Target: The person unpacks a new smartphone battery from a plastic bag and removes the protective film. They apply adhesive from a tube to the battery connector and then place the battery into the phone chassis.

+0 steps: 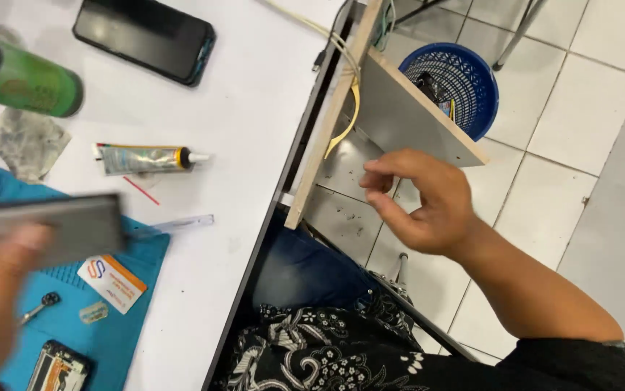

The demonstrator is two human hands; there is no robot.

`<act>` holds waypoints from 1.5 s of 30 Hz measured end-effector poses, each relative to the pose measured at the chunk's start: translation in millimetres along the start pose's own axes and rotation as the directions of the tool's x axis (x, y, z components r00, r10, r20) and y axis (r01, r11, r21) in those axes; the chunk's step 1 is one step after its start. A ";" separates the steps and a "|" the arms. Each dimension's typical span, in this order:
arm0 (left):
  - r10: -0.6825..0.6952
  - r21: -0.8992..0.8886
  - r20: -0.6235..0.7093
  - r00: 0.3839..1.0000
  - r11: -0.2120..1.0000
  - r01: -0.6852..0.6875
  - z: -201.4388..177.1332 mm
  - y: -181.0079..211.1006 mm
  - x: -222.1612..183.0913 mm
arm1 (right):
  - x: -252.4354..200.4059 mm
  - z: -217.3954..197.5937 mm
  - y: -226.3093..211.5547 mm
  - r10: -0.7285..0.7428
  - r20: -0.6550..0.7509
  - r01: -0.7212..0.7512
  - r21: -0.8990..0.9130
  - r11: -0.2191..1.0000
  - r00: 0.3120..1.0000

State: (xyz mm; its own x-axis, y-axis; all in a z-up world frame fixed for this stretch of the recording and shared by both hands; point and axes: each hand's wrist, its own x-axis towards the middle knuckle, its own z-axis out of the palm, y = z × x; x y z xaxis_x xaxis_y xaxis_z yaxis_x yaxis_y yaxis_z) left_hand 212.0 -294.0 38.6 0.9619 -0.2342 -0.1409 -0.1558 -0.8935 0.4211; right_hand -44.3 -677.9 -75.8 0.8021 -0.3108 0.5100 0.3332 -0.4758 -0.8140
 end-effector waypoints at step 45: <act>0.848 -0.410 0.275 0.453 0.530 -0.742 247.2 244.7 -54.7 | -117.5 2.7 129.4 -0.084 -0.205 0.116 0.149 0.982 0.975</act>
State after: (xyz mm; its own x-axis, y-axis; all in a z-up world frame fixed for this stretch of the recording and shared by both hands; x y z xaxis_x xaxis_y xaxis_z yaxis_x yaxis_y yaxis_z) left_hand 65.8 -594.5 -72.1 0.2420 -0.9691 0.0471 -0.7047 -0.1422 0.6952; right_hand -94.0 -700.8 -241.8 0.6523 -0.4320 0.6228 0.4942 -0.3806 -0.7816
